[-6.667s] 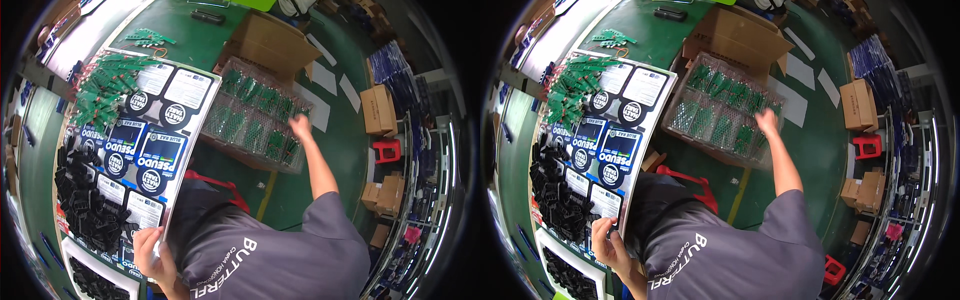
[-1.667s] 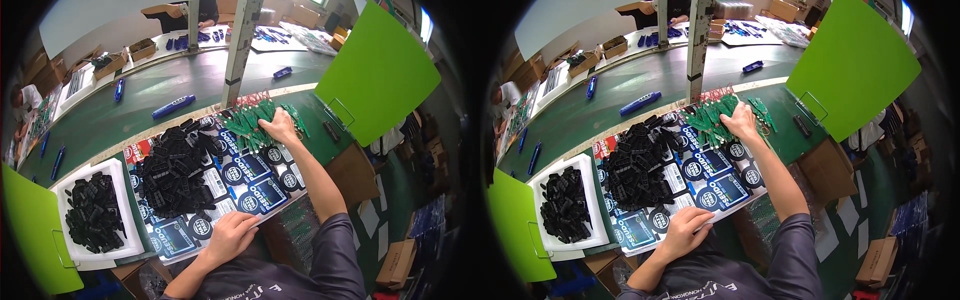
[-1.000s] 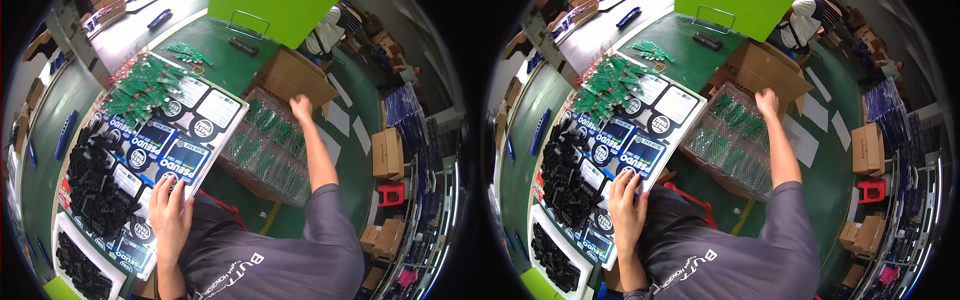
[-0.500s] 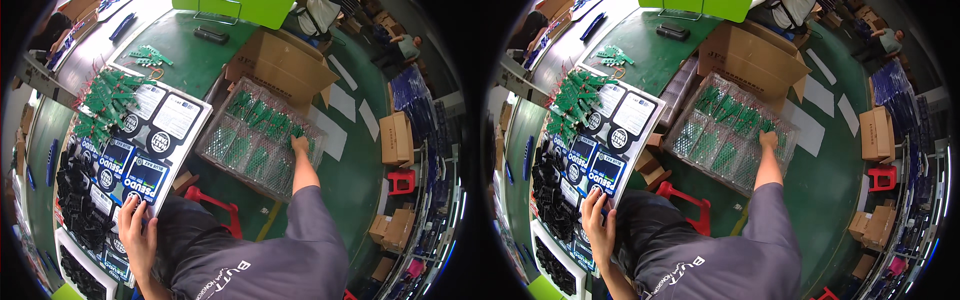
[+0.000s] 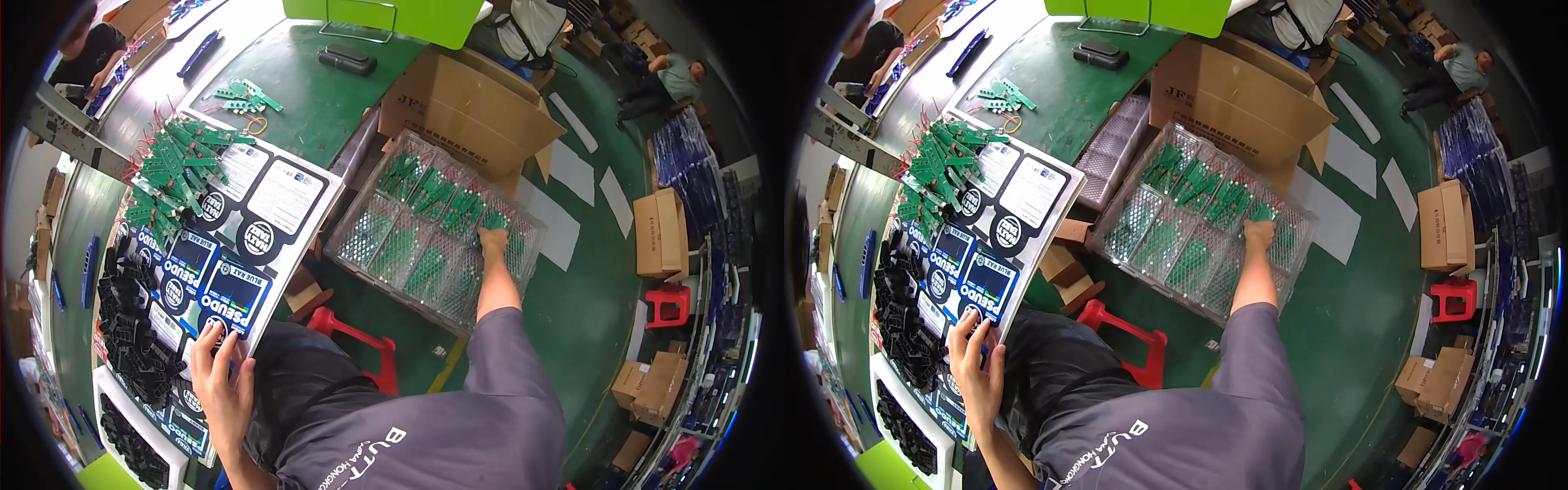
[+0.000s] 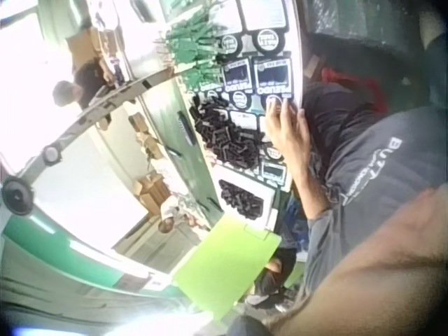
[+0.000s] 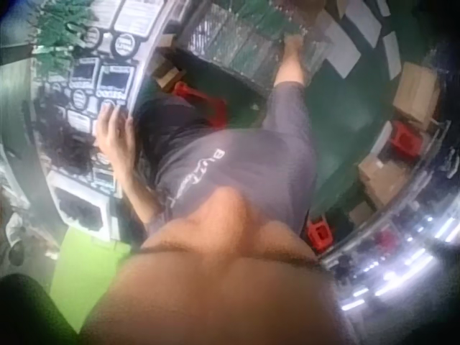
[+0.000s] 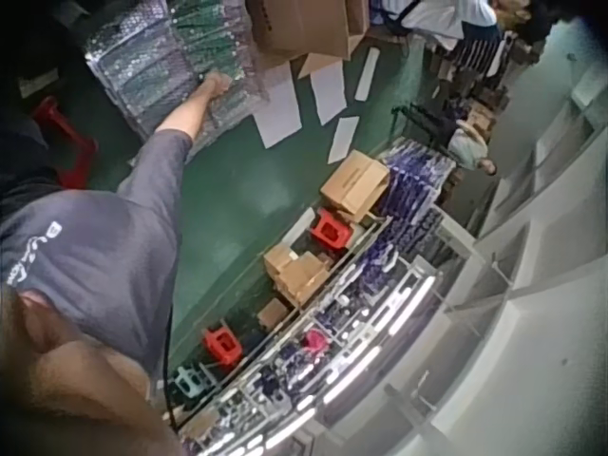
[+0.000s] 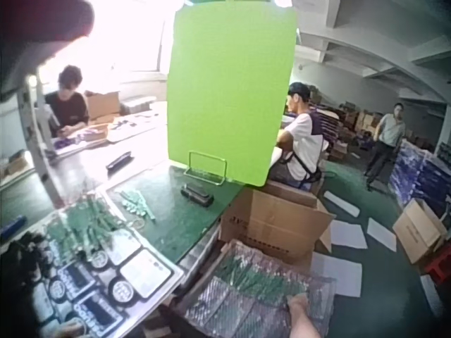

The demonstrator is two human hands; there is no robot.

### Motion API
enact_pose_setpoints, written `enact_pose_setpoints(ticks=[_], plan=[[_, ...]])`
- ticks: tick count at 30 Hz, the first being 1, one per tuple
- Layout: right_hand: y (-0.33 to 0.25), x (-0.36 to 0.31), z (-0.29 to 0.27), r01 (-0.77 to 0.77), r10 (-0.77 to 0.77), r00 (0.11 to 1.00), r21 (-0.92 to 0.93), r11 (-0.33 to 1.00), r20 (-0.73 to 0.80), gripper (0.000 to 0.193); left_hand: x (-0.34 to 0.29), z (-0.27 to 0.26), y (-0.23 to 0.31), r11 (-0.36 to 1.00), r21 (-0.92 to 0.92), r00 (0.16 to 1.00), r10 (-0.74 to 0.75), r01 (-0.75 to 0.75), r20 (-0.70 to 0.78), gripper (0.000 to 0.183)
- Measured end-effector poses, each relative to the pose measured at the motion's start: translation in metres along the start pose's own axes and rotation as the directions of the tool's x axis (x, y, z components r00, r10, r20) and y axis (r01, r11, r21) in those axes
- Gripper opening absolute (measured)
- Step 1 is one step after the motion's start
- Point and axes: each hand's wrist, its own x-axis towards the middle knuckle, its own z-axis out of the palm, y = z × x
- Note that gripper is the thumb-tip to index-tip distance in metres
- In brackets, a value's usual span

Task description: The person assembles small electronic devices by inserting green circuit boards into blue plastic casings. They pick up a casing, insert a board, and place the finished unit on the table, repeating this process continuously. The person also reaches into a box to retrieve more circuit boards during the workflow.

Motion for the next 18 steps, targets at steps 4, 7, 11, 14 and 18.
enact_pose_setpoints(ticks=[4,7,11,14,18], plan=[[0.002,0.002,0.001,-0.047,0.047,0.999,0.015,0.999,-0.007,0.084,0.000,0.001,0.000,1.000,-0.005,1.000,0.003,-0.003,-0.006,0.040],[0.000,-0.002,0.002,-0.004,0.004,0.998,0.010,1.000,-0.066,0.078,0.000,0.001,0.000,1.000,0.000,1.000,0.011,-0.011,-0.009,0.042],[-0.029,-0.021,0.000,0.090,-0.077,0.993,0.149,0.985,-0.092,0.073,-0.004,0.004,-0.001,1.000,0.010,1.000,0.010,-0.010,-0.019,0.045],[-0.044,-0.018,0.008,0.192,-0.178,0.981,0.216,0.957,-0.079,0.069,-0.003,0.002,0.000,1.000,-0.018,1.000,-0.020,0.020,0.002,0.042],[-0.061,-0.018,0.030,0.193,-0.193,0.981,0.073,0.978,-0.013,0.062,-0.001,0.001,-0.002,0.999,-0.048,1.000,-0.009,0.009,0.008,0.042]])
